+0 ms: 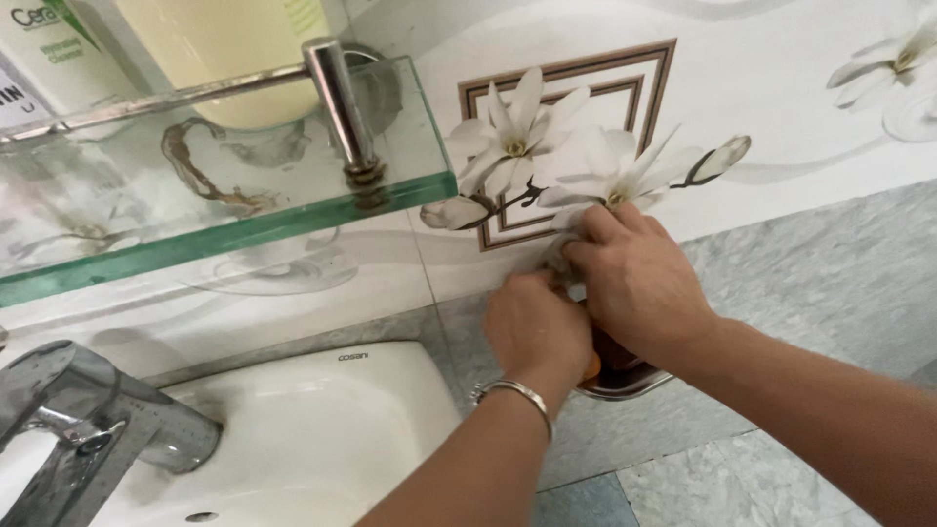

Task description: The person cleans a wall-mounted soap dish with a sponge, then washes their hands under the faucet. They proceed to scrub the sink basin with a cloth, rinse it, and dry the sink and faucet with a towel.

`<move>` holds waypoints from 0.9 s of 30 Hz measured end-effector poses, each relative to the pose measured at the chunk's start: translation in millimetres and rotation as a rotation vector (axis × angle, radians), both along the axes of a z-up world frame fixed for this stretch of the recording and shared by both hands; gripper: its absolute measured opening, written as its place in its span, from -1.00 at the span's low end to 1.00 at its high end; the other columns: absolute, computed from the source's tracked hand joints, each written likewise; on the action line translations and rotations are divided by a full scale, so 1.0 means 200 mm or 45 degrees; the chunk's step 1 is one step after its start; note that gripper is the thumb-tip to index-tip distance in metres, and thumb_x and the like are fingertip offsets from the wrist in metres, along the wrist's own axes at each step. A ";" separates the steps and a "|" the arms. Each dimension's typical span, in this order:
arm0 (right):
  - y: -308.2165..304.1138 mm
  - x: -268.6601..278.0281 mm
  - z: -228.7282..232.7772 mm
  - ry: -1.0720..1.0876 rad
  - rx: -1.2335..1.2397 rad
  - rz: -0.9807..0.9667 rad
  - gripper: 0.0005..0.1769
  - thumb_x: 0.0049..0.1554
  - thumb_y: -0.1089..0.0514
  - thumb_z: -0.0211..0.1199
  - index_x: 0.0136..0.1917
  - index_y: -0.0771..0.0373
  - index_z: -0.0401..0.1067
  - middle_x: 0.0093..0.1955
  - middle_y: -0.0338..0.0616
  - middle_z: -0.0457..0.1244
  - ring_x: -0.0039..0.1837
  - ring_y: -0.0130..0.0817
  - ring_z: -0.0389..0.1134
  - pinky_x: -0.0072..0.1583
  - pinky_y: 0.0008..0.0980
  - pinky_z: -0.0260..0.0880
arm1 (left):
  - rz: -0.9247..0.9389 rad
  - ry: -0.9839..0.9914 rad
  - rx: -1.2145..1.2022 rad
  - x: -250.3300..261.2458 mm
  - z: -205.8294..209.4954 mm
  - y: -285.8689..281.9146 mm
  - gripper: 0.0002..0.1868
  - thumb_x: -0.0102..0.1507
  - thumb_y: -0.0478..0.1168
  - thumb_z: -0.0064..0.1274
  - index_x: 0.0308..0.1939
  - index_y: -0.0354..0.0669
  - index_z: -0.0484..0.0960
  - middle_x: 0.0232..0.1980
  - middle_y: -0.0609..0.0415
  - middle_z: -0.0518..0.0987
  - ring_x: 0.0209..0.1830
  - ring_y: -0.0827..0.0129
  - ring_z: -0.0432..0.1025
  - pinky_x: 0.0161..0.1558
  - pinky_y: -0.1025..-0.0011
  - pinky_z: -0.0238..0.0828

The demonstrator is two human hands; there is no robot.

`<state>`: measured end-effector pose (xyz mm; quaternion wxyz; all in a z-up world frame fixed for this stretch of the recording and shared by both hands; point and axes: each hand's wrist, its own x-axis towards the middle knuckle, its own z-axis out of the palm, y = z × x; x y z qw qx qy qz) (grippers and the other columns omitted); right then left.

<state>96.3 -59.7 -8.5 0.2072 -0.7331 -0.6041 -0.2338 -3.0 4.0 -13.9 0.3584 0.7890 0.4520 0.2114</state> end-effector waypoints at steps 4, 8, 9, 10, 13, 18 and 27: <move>0.04 -0.05 -0.01 -0.068 -0.098 -0.036 -0.83 -0.03 0.21 0.30 -0.13 0.21 0.61 0.04 -0.13 0.30 0.15 -0.10 0.27 0.22 -0.16 0.25 | 0.066 0.023 -0.401 -0.04 0.03 0.05 -0.75 0.22 -0.15 0.01 -0.12 0.09 0.79 -0.01 0.04 0.71 0.15 0.16 0.50 0.36 0.06 0.03; 0.02 -0.06 -0.04 0.036 0.098 -0.145 -0.77 0.03 0.10 0.36 -0.10 0.28 0.59 0.02 -0.07 0.32 0.13 -0.09 0.27 0.17 -0.13 0.23 | 0.139 -0.139 -0.604 -0.04 0.05 0.06 -0.68 0.18 -0.14 0.00 -0.09 0.24 0.80 -0.04 0.10 0.74 0.08 0.18 0.56 0.41 0.07 0.00; 0.02 -0.05 -0.05 0.061 0.124 -0.179 -0.75 0.03 0.07 0.38 -0.10 0.28 0.60 0.00 -0.06 0.32 0.12 -0.09 0.27 0.16 -0.12 0.22 | 0.140 -0.150 -0.602 -0.04 0.05 0.05 -0.65 0.15 -0.16 -0.02 -0.10 0.28 0.81 -0.05 0.13 0.76 0.05 0.20 0.58 0.38 0.10 0.11; 0.02 -0.05 -0.05 0.077 0.126 -0.217 -0.73 0.02 0.05 0.38 -0.10 0.27 0.61 -0.02 -0.05 0.32 0.12 -0.09 0.27 0.16 -0.11 0.22 | 0.140 -0.144 -0.585 -0.03 0.06 0.05 -0.66 0.16 -0.14 -0.03 -0.11 0.28 0.81 -0.05 0.14 0.75 0.06 0.21 0.57 0.40 0.08 0.07; 0.04 -0.01 -0.04 0.126 0.143 -0.326 -0.71 0.02 0.01 0.40 -0.11 0.26 0.63 -0.08 -0.02 0.35 0.09 -0.05 0.30 0.14 -0.07 0.23 | 0.185 -0.189 -0.532 -0.03 0.08 0.06 -0.67 0.16 -0.12 -0.04 -0.14 0.27 0.81 -0.05 0.18 0.75 0.06 0.22 0.55 0.42 0.05 -0.03; 0.04 0.07 0.01 0.681 -0.047 -0.624 -0.67 0.14 -0.05 0.30 -0.09 0.28 0.63 -0.16 0.12 0.41 -0.06 0.08 0.44 0.15 -0.08 0.41 | 0.337 -0.300 -0.538 0.02 0.04 0.08 -0.76 0.13 -0.12 0.06 -0.18 0.07 0.76 -0.06 0.13 0.72 0.01 0.19 0.54 0.32 0.09 0.09; 0.06 0.18 0.10 1.201 -0.278 -0.851 -0.67 0.09 -0.01 0.30 -0.08 0.30 0.64 -0.12 0.12 0.46 -0.05 0.03 0.49 0.20 -0.08 0.33 | 0.270 -0.466 -0.926 0.05 0.01 0.14 -0.71 0.14 -0.27 -0.01 -0.25 -0.52 0.61 -0.25 -0.28 0.64 -0.31 0.05 0.51 -0.26 0.12 0.40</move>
